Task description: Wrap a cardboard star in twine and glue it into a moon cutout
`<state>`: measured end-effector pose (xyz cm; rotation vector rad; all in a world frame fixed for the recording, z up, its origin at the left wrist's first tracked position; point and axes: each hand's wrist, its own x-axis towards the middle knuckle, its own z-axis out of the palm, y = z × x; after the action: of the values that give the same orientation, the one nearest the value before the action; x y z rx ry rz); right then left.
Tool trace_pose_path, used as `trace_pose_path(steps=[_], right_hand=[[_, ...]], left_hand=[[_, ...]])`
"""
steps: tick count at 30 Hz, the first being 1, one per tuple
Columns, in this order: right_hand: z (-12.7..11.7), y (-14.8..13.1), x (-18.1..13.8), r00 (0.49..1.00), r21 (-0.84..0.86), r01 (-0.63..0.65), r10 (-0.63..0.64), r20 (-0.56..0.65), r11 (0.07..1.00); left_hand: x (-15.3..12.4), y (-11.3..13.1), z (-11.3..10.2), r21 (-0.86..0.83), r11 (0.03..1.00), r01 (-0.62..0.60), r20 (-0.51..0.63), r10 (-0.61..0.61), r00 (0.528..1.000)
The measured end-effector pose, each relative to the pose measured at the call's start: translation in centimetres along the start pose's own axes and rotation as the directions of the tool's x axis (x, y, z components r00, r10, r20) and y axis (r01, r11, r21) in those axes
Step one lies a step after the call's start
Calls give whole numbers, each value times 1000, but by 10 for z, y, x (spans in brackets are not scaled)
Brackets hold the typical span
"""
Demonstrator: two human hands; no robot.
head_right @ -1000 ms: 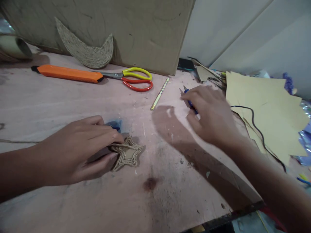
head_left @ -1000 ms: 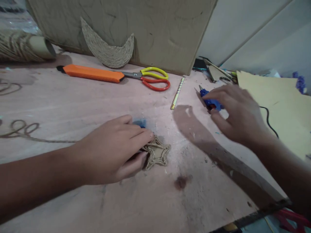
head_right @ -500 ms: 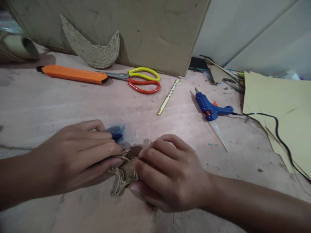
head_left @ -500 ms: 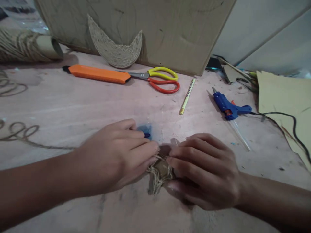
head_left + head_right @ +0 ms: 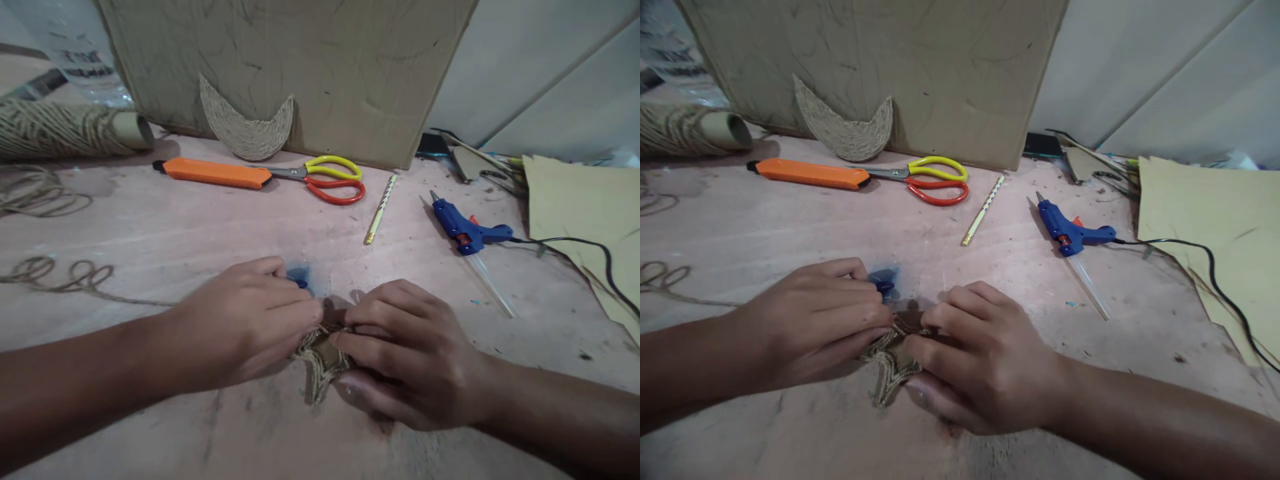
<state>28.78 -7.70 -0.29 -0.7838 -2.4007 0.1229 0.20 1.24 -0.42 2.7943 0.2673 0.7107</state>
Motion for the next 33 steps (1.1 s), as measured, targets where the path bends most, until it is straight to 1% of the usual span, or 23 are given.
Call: trace_pose_path(steps=[4, 7, 14, 18, 24, 29, 33], right_hand=[[0, 1, 0, 1000, 60, -12, 11, 22, 998], [-1, 2, 0, 999, 91, -20, 18, 29, 996], [-2, 3, 1, 998, 102, -43, 37, 54, 994], [-2, 2, 0, 998, 80, -28, 24, 57, 996], [-2, 0, 0, 999, -24, 6, -5, 49, 1000], [-3, 1, 2, 998, -34, 32, -30, 55, 999], [-5, 2, 3, 996, -43, 48, -44, 79, 998]], left_hand=[[-4, -2, 5, -72, 997, -3, -11, 3, 1000], [-7, -3, 7, -113, 994, -2, 3, 2, 1000], [-1, -2, 0, -115, 993, 15, 14, -14, 1000], [-1, -4, 1, -136, 991, -7, 8, 8, 1000], [-7, -7, 4, -151, 988, -11, 7, 12, 1000], [-6, -7, 6, -134, 991, 7, 4, -7, 1000], [-6, -8, 7, -152, 988, -13, 3, 13, 1000]])
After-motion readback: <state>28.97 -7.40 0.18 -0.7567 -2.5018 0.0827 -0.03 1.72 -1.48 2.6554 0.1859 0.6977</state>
